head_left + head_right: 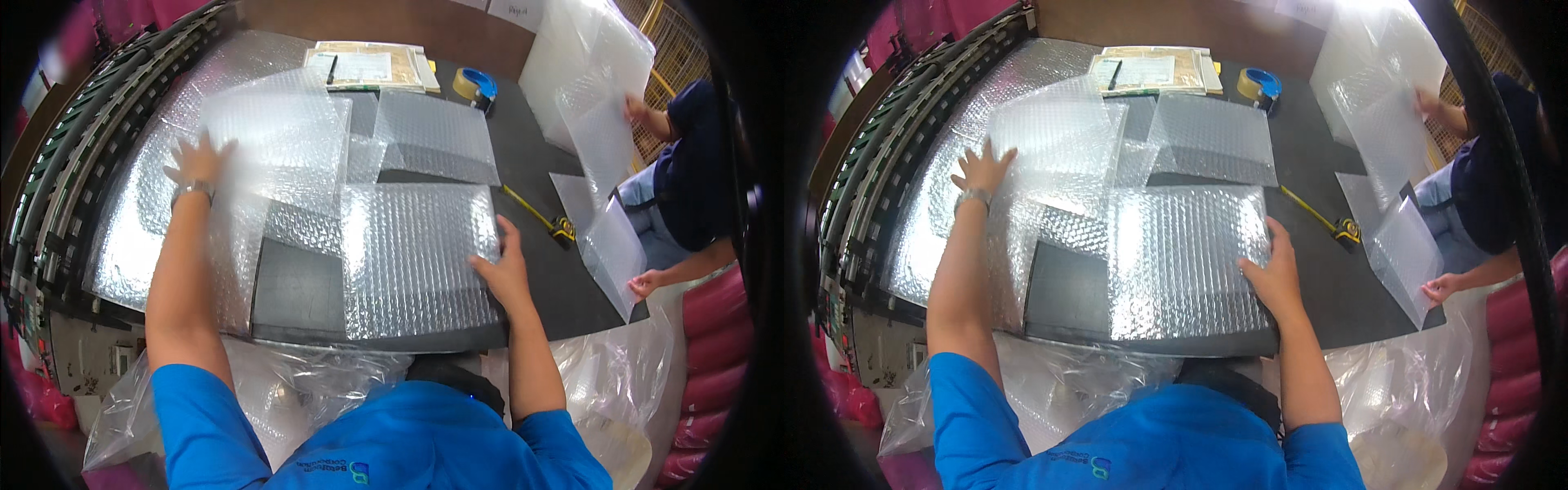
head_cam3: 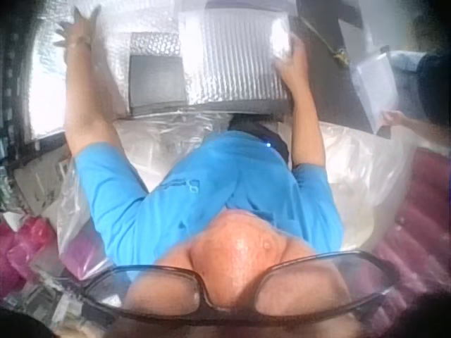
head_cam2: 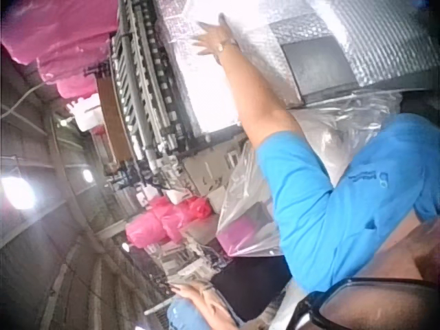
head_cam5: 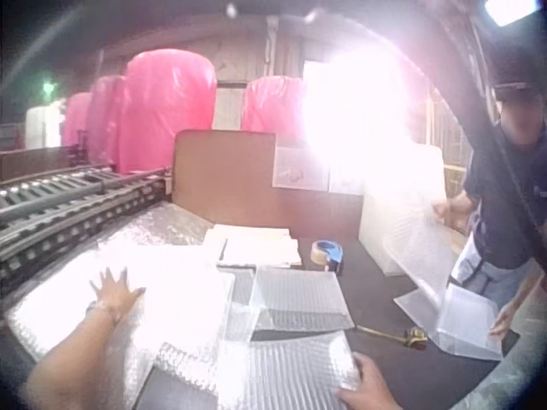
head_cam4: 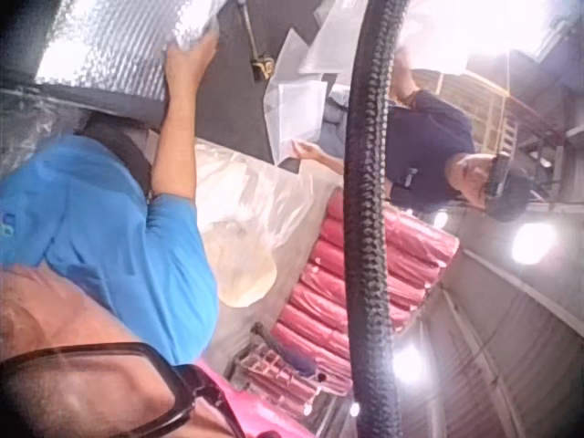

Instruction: The person stacks multiple sheets of bubble wrap on a table. They pick up sheets from a pile, align them, and place them into a neat stack. Another person is visible in the background handling similar materials.

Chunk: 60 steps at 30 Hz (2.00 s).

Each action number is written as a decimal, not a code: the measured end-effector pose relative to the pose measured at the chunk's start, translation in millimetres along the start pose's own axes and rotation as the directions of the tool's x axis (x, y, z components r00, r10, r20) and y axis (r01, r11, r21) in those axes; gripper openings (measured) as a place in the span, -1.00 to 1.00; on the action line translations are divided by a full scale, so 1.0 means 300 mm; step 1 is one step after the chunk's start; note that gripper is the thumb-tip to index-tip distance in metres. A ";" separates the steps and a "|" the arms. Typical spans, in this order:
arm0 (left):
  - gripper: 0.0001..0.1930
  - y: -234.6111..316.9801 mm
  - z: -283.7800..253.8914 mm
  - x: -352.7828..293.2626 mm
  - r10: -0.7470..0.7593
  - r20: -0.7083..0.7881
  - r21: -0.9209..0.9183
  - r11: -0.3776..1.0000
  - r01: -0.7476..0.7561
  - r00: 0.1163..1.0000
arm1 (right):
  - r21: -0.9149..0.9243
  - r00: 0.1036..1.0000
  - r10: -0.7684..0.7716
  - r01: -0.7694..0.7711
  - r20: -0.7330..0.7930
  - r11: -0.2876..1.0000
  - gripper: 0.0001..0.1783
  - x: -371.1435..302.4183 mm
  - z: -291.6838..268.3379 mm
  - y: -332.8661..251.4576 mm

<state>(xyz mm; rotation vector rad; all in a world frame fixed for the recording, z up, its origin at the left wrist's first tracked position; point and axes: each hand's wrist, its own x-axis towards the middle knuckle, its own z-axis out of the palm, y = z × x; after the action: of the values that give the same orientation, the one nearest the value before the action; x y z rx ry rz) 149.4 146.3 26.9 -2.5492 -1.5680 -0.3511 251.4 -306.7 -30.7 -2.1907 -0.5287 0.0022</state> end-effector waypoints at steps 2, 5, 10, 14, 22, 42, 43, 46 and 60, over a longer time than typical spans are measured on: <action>-0.28 0.015 0.025 -0.023 0.107 0.039 -0.020 0.994 -0.107 0.993 | 0.531 0.997 0.071 -0.047 -0.024 0.846 -0.22 -0.005 -0.039 0.018; -0.34 0.036 0.063 -0.074 0.235 -0.002 -0.106 0.966 -0.234 0.972 | 0.861 0.985 -0.011 0.154 -0.171 0.485 -0.24 0.013 -0.172 -0.010; -0.42 0.105 0.030 -0.156 0.439 0.197 -0.250 0.887 -0.388 0.877 | 0.898 0.993 0.017 0.100 -0.119 0.429 -0.28 0.150 -0.166 -0.219; -0.47 0.148 0.043 -0.197 0.587 0.315 -0.565 0.747 -0.350 0.746 | 0.529 0.994 0.099 -0.110 0.049 0.841 -0.28 0.280 0.030 -0.155; -0.16 0.183 0.071 -0.211 0.661 0.425 -0.885 0.159 0.438 0.619 | 0.411 0.997 -0.018 -0.012 0.069 0.912 -0.22 0.237 0.220 -0.071; -0.45 0.131 0.025 -0.140 0.420 0.461 -0.832 -0.101 0.545 0.781 | -0.096 0.921 -0.276 0.312 0.276 0.945 -0.44 0.599 0.246 -0.029; -0.46 0.142 0.091 -0.126 0.417 0.420 -0.859 -0.105 0.502 0.806 | 0.049 0.883 -0.292 0.295 0.367 0.954 -0.48 0.599 0.279 -0.061; -0.49 0.149 0.169 -0.114 0.355 0.352 -0.902 -0.118 0.415 0.866 | 0.413 0.954 -0.133 0.010 0.269 0.910 -0.62 0.651 0.347 -0.051; -0.41 0.205 0.044 -0.238 0.509 0.365 -0.815 -0.229 0.532 0.780 | 0.421 0.903 -0.041 -0.159 0.427 0.893 -0.22 0.681 0.341 -0.242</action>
<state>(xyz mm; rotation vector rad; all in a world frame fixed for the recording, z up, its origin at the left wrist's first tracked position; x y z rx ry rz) 175.2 60.0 -3.9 -4.4026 -1.7736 -1.5794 391.6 -114.1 -3.7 -1.7439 -0.6286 0.5980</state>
